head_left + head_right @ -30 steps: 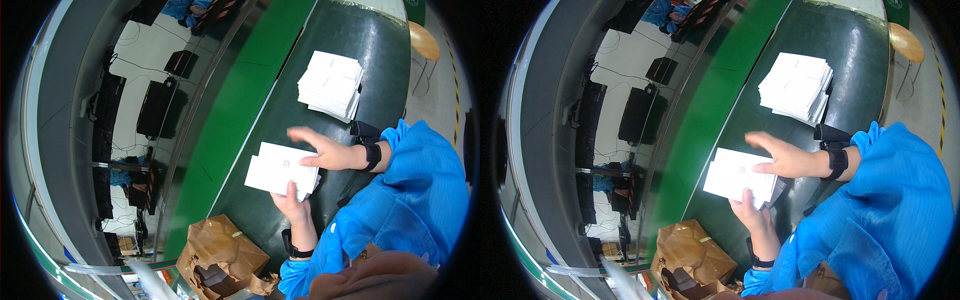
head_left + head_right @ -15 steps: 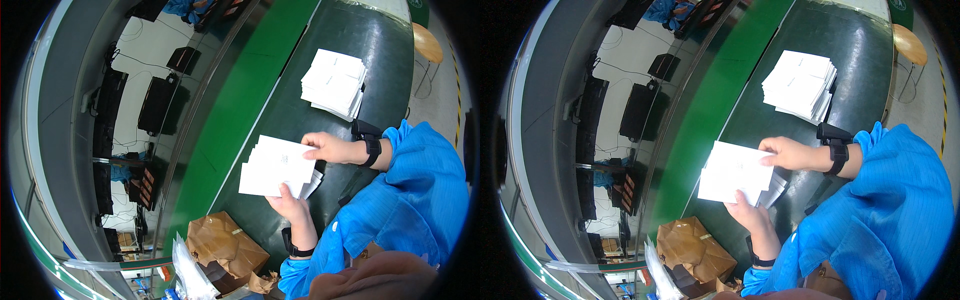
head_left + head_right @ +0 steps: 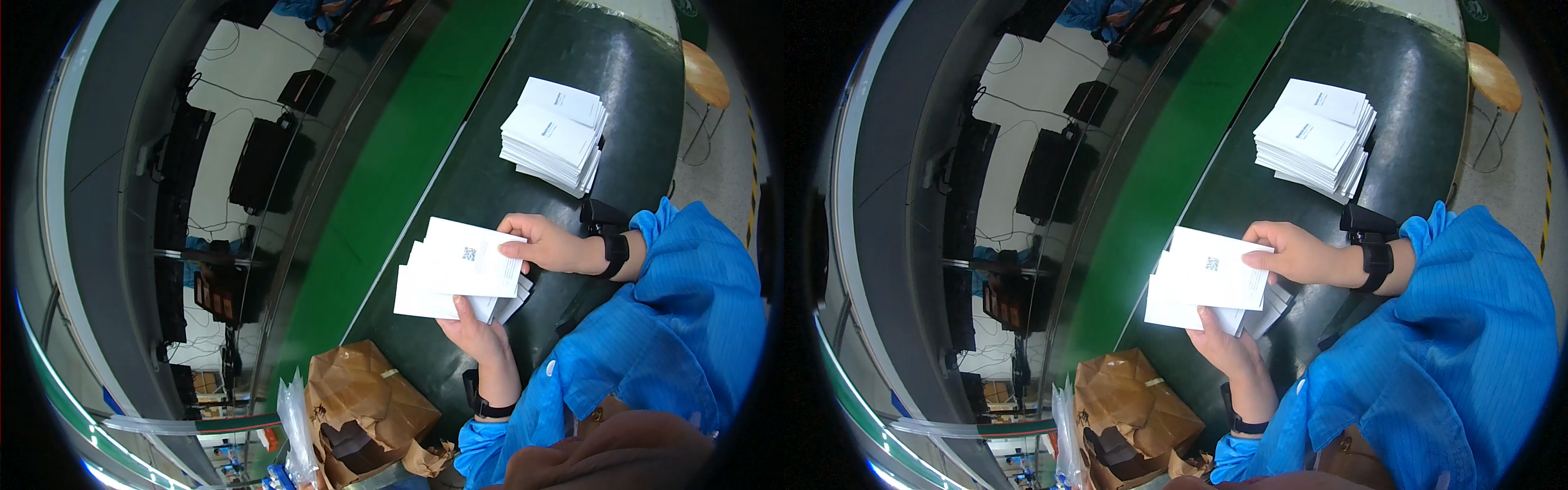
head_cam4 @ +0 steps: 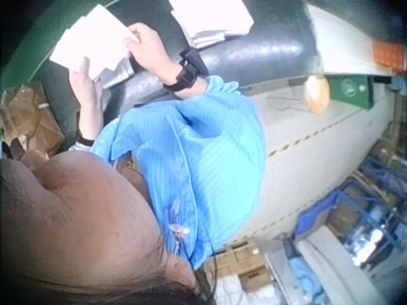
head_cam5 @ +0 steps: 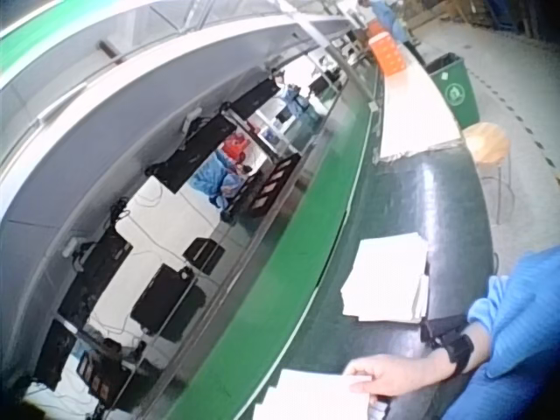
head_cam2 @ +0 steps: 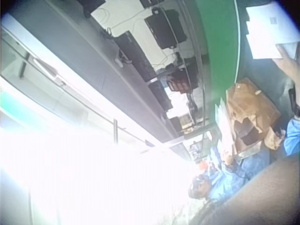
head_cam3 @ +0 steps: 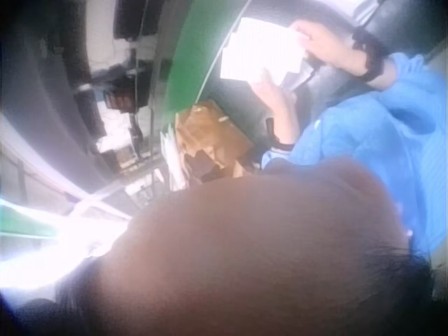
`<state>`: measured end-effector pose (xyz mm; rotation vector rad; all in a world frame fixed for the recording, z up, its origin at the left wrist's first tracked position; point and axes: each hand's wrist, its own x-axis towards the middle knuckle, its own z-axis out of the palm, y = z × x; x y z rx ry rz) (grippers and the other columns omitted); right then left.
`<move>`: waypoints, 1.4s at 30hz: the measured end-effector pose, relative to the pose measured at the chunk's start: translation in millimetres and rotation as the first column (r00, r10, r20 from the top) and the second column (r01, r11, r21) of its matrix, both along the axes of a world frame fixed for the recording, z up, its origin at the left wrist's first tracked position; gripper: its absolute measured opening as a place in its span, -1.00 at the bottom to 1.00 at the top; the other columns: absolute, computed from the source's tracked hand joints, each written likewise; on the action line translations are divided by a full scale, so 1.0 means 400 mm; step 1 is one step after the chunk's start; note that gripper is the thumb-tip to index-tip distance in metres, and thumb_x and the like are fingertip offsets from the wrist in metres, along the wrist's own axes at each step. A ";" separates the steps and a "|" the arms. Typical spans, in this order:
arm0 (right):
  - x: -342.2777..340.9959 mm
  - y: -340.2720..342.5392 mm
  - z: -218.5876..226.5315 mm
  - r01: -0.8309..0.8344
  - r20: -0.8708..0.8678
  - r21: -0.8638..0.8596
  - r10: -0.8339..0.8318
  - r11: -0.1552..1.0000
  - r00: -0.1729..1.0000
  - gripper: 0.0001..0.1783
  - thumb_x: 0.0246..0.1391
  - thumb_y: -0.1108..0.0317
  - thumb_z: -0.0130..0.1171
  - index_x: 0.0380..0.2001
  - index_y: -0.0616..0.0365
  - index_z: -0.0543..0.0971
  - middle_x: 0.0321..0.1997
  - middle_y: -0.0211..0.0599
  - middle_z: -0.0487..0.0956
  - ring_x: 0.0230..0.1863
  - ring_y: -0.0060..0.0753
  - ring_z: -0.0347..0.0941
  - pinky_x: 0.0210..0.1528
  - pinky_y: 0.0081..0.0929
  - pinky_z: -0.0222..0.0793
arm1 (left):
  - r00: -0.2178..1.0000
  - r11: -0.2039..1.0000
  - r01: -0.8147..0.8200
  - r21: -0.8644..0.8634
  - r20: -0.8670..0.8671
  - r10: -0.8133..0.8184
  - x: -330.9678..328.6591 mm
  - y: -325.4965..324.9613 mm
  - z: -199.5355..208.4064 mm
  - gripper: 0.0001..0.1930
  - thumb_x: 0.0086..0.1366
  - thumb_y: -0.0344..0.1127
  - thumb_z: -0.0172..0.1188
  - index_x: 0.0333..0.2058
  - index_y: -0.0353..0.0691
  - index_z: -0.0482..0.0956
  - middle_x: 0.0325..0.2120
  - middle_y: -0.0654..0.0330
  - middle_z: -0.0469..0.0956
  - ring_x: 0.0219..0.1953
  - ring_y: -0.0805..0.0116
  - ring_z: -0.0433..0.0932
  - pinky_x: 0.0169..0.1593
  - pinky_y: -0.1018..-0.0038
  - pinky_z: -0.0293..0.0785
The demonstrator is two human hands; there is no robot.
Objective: Sorting and counting white rectangular items (possibly envelopes or small product boxes) and then placing them into plastic shipping bags.
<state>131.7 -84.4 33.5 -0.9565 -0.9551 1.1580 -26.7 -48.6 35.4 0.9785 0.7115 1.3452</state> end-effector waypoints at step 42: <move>0.003 0.011 -0.032 0.014 0.595 0.075 -0.056 0.997 0.802 -0.58 -0.01 0.23 0.08 -0.15 0.30 0.39 -0.29 0.00 0.51 -0.26 -0.12 0.48 -0.24 -0.35 0.37 | 0.999 0.999 -0.019 -0.033 -0.051 0.017 0.006 -0.014 0.004 -0.61 0.16 -0.54 -0.01 -0.02 -0.38 0.16 -0.07 0.03 0.33 -0.07 0.26 0.39 0.01 0.39 0.34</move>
